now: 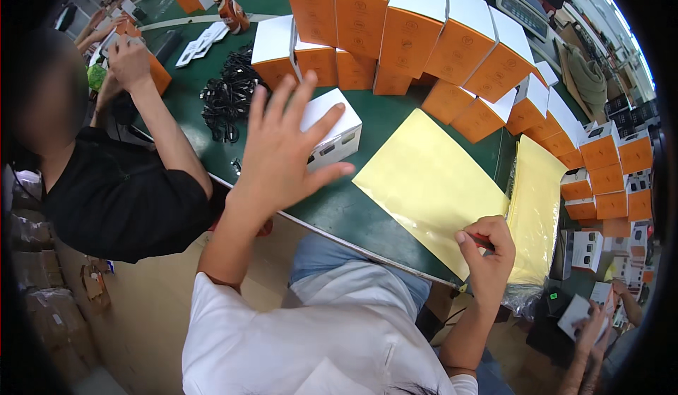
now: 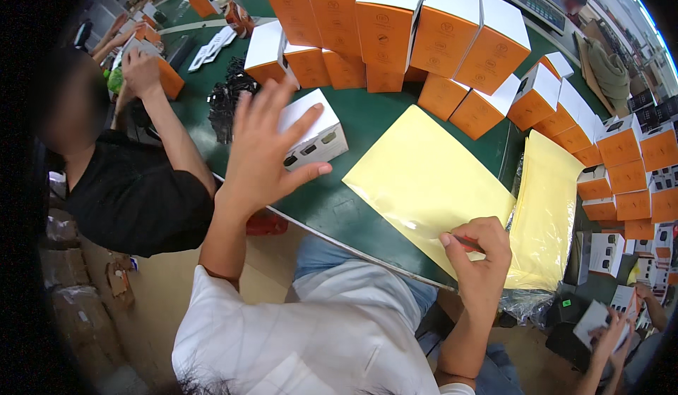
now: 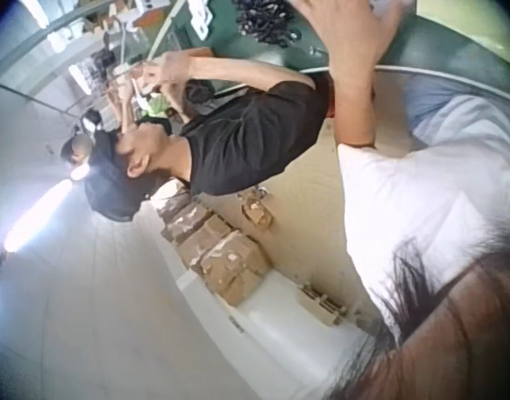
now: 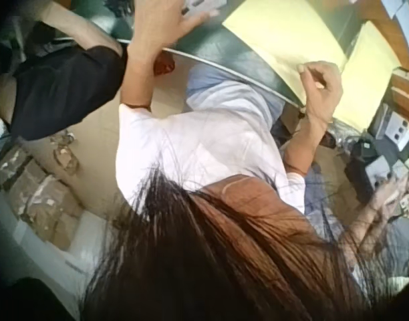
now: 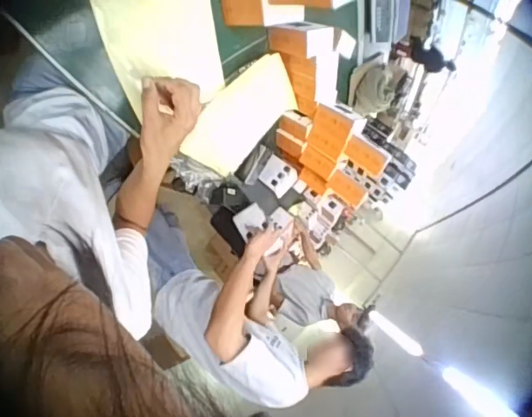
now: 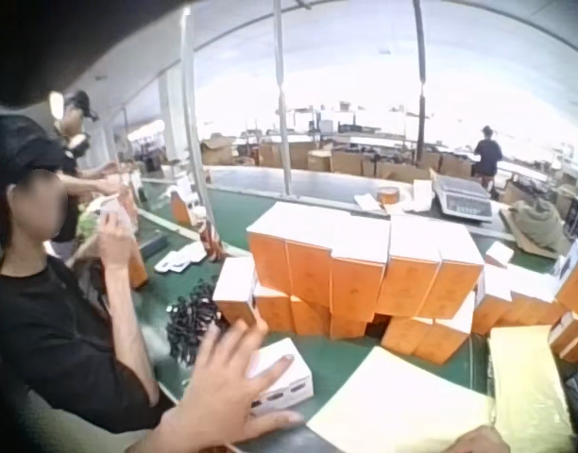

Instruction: The recorder is applying stickers to white electronic device boxes and placing them into orange outer packaging on an assembly line.

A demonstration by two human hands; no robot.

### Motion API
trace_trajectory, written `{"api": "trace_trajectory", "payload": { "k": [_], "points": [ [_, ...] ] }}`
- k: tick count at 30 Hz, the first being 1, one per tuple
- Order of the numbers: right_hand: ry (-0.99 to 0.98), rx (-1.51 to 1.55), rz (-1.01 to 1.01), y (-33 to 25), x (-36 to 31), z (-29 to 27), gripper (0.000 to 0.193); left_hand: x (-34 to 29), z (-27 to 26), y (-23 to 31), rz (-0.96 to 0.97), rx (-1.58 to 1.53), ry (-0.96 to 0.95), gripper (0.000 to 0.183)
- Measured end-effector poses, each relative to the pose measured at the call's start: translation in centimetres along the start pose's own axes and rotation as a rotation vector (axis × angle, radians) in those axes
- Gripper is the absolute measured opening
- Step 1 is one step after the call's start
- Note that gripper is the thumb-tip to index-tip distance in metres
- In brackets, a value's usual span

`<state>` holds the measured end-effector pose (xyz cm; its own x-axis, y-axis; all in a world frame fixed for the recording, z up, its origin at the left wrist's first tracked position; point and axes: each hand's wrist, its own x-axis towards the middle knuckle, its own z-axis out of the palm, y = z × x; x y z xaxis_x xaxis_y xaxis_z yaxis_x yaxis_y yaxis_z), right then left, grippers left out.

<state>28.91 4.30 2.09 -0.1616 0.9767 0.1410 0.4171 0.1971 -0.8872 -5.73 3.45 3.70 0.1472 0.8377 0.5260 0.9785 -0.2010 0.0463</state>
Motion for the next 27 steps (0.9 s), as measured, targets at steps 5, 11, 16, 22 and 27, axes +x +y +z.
{"api": "trace_trajectory", "payload": {
  "k": [5,11,16,22,27],
  "points": [
    [-0.023,0.079,-0.065,-1.4,0.6,1.5,0.017,-1.6,0.4,-1.9,-0.115,-0.221,-0.066,0.059],
    [-0.062,0.187,-0.117,-3.5,1.6,3.4,0.016,-6.4,4.8,1.2,-0.770,-2.108,0.175,0.058],
    [-0.096,0.188,-0.179,-3.8,1.7,4.6,0.017,-7.8,7.5,4.3,-0.951,-2.449,0.109,0.049],
    [-0.077,0.162,-0.168,-3.7,1.4,5.2,0.017,-7.6,7.8,5.9,-1.055,-2.461,0.032,0.045],
    [-0.027,-0.032,-0.204,-4.1,1.2,5.4,0.018,-7.9,7.9,6.4,-1.049,-2.452,0.028,0.046]
  ]
}}
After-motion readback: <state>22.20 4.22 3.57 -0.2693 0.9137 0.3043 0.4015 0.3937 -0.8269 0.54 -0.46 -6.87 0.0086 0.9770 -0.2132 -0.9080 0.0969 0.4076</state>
